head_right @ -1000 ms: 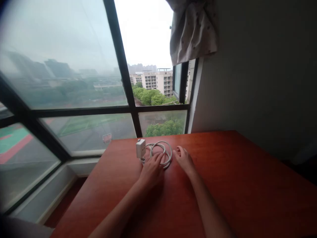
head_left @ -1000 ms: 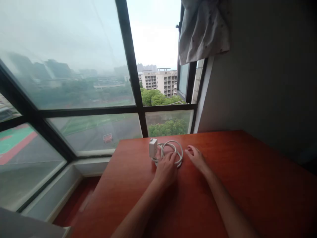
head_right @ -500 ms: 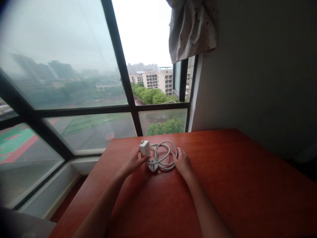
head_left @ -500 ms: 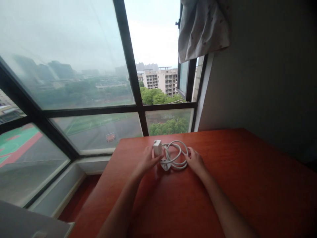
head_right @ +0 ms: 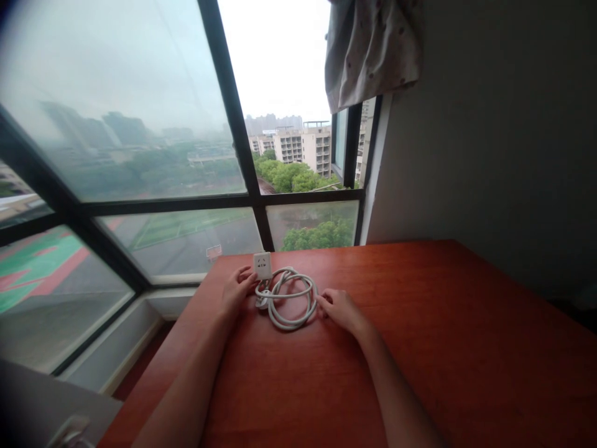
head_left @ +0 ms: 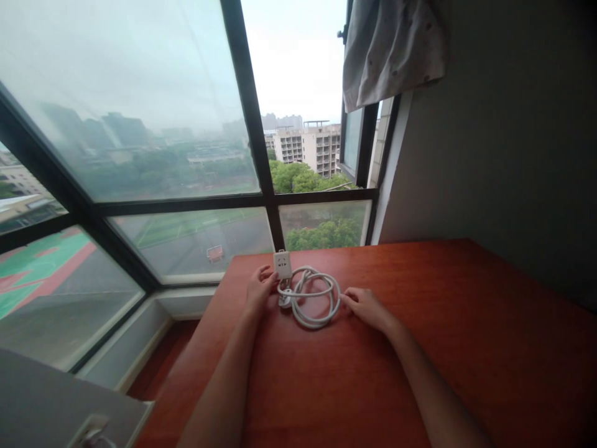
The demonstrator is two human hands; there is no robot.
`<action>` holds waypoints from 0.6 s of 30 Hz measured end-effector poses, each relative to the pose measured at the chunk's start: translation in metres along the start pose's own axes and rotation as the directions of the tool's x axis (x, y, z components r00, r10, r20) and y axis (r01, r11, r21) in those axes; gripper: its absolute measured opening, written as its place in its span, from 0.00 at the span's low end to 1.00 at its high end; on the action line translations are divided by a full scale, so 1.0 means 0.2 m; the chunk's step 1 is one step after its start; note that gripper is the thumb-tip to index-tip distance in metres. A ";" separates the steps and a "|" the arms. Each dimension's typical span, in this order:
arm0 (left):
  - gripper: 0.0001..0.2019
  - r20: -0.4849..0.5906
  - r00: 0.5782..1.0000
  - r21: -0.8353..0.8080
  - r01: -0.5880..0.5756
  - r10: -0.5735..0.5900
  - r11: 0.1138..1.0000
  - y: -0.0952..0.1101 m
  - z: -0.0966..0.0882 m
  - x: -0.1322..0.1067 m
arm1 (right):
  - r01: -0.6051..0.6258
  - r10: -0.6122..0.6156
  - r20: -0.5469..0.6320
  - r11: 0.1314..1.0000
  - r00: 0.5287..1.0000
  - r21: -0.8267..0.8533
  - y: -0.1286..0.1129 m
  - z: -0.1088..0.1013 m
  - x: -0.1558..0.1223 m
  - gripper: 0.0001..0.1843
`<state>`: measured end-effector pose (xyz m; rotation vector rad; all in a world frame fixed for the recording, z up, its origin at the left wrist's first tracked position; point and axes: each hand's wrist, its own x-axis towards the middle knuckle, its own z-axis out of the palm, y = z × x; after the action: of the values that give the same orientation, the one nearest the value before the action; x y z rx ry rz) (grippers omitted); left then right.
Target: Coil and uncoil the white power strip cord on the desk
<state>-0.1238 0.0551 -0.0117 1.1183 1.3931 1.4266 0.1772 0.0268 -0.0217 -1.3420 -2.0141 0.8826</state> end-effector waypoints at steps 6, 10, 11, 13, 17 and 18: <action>0.26 0.038 0.999 -0.010 0.018 -0.018 1.000 0.03 -0.03 0.00 | 0.006 -0.019 -0.093 0.990 0.995 -0.139 0.01 -0.01 0.00 0.18; 0.27 0.156 0.984 0.035 0.078 -0.083 0.996 0.05 -0.05 0.00 | -0.010 -0.014 -0.118 0.980 0.993 -0.197 0.02 -0.01 0.01 0.16; 0.27 0.178 0.979 0.066 0.088 -0.098 0.994 0.06 -0.05 0.00 | -0.011 -0.014 -0.122 0.981 0.992 -0.196 0.02 -0.01 0.01 0.16; 0.26 0.200 0.972 0.151 0.094 -0.123 0.984 0.08 -0.06 -0.02 | -0.010 -0.014 -0.137 0.985 0.990 -0.174 0.02 0.00 0.01 0.16; 0.20 0.178 0.971 0.275 0.109 -0.162 0.955 0.13 -0.09 -0.05 | 0.012 -0.023 -0.153 0.997 0.988 -0.073 0.02 0.03 0.03 0.16; 0.19 0.178 0.968 0.287 0.119 -0.175 0.950 0.14 -0.10 -0.06 | 0.016 -0.022 -0.150 0.999 0.988 -0.046 0.02 0.05 0.03 0.16</action>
<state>-0.1395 0.0374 0.0166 1.2654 1.5232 1.0033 0.1701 0.0314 -0.0298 -1.3689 -1.9368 0.7096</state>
